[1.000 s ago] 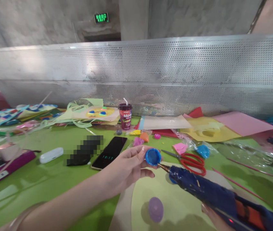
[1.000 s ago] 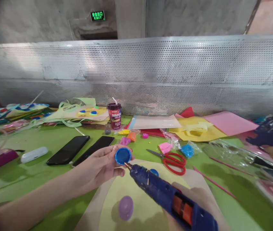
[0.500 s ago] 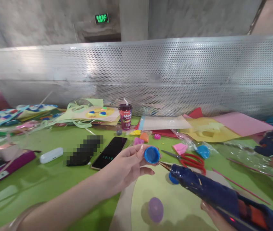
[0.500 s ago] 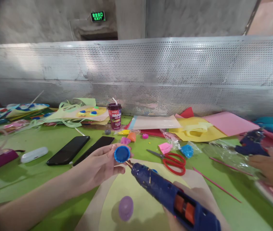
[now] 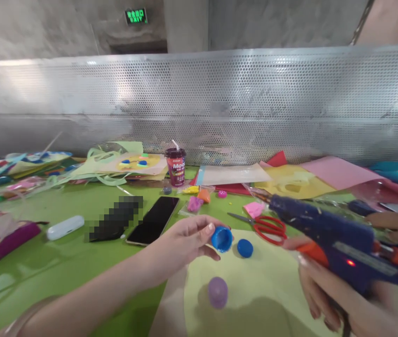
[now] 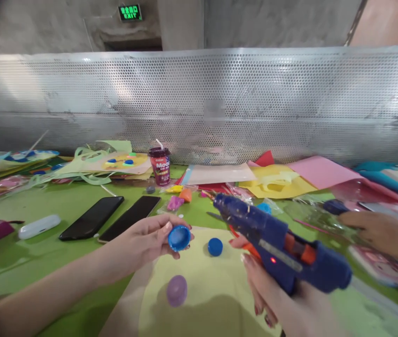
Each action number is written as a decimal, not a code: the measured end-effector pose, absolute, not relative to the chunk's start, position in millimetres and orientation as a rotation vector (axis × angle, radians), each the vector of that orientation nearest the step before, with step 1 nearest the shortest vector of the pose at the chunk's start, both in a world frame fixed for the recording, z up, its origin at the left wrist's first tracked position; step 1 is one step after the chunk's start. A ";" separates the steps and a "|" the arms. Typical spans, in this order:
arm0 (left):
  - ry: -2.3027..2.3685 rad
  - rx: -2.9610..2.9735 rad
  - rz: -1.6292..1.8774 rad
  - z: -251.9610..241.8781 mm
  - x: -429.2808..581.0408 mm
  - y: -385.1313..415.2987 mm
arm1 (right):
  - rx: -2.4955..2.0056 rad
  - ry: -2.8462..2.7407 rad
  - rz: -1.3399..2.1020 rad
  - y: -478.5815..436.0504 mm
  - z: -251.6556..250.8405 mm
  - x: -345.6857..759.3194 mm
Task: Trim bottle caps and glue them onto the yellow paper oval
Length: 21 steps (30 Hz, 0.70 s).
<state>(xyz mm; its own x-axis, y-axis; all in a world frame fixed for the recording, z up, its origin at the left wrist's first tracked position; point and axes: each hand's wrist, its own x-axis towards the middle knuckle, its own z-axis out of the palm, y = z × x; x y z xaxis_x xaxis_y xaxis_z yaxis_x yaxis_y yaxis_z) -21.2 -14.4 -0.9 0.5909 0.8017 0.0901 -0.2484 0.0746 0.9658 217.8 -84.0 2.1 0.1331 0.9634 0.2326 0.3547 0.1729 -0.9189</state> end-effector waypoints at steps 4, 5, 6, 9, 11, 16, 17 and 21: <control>0.796 1.606 0.747 6.1 -18.8 -19.5 | -1.144 -1.299 0.950 -84.5 24.8 210.4; 0.842 1.705 0.705 9.1 -16.7 -21.5 | -1.085 -1.294 0.955 -83.5 28.6 211.2; 0.865 1.796 0.652 12.1 -13.7 -23.9 | -1.039 -1.291 0.955 -82.6 31.3 212.8; 0.871 1.960 0.494 18.9 0.2 -32.4 | -0.924 -1.302 0.981 -81.8 34.2 219.0; 0.884 2.035 0.417 21.1 12.5 -38.0 | -0.854 -1.333 1.020 -83.0 33.6 221.8; 0.742 2.414 0.320 22.1 42.9 -46.1 | -0.804 -1.389 1.049 -86.3 30.1 223.9; 0.694 2.476 0.319 21.6 47.2 -47.1 | -0.808 -1.396 1.051 -86.3 29.4 224.2; 0.589 2.590 0.304 16.9 56.1 -51.2 | -0.844 -1.415 1.038 -85.1 27.8 225.1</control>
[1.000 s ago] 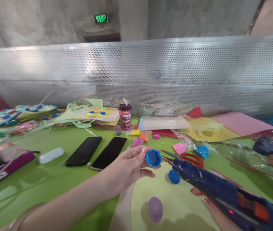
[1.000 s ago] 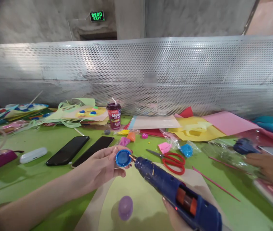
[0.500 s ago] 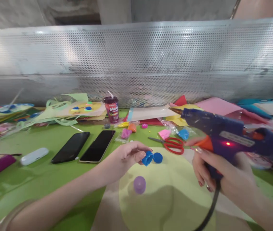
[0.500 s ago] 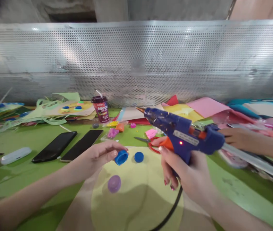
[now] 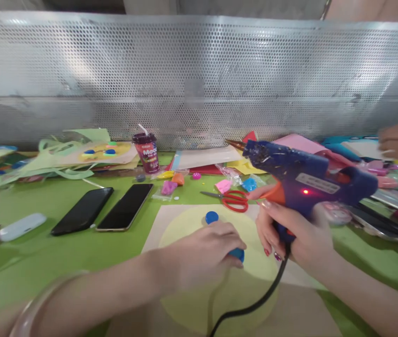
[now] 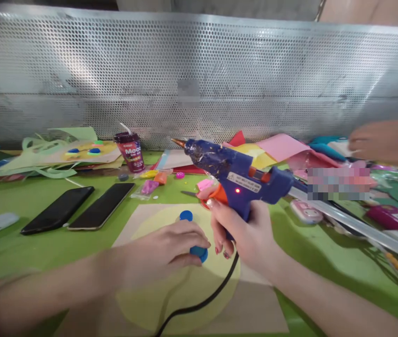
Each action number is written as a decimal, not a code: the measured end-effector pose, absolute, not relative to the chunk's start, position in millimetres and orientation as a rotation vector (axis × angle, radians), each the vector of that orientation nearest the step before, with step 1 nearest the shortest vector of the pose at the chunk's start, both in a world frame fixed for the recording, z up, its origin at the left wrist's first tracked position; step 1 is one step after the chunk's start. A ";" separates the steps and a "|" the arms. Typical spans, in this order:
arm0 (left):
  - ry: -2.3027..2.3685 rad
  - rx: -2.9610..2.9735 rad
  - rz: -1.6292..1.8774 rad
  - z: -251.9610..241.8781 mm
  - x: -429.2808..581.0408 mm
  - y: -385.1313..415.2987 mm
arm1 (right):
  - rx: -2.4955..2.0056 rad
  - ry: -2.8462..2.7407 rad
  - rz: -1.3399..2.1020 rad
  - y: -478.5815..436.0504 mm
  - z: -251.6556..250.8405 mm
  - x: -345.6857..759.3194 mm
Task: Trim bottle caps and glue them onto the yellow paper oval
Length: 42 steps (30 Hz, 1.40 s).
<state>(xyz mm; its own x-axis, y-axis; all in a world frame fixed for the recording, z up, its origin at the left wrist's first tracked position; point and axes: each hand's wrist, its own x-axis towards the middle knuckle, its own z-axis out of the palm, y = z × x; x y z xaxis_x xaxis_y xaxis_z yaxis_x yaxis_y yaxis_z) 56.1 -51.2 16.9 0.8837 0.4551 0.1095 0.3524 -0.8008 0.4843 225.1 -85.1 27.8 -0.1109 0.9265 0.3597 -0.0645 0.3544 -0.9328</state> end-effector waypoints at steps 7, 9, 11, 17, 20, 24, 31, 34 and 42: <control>0.595 2.525 0.289 6.6 58.2 -50.9 | -0.907 -1.414 1.005 -85.9 32.1 222.9; 0.595 2.500 0.295 4.6 59.8 -50.2 | -0.907 -1.417 1.023 -86.7 31.9 223.0; 0.586 2.493 0.292 3.4 61.6 -50.1 | -0.898 -1.412 1.038 -87.1 30.8 223.6; 0.589 2.483 0.263 2.1 63.5 -51.3 | -0.920 -1.437 1.044 -87.2 28.7 224.2; 0.579 2.481 0.255 0.3 63.3 -50.7 | -0.939 -1.440 1.052 -86.9 29.2 223.7; 0.573 2.482 0.257 -2.5 64.8 -50.0 | -0.969 -1.451 1.043 -86.7 29.7 223.2; 0.475 2.621 0.345 3.8 57.5 -47.4 | -0.988 -1.441 1.057 -88.6 30.2 222.1; 0.320 2.781 0.437 5.7 46.0 -43.9 | -0.943 -1.446 1.060 -88.5 30.4 221.4; 0.180 2.754 0.408 -7.7 39.2 -36.4 | -0.970 -1.443 1.074 -87.2 29.8 219.9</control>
<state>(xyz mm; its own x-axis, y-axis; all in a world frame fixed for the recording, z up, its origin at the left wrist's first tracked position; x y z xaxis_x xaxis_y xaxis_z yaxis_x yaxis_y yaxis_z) 39.2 -36.4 -7.7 0.9505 0.1737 0.2576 0.0730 -0.9307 0.3584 219.9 -87.2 29.8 -0.1278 0.9557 0.2653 0.0198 0.2699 -0.9627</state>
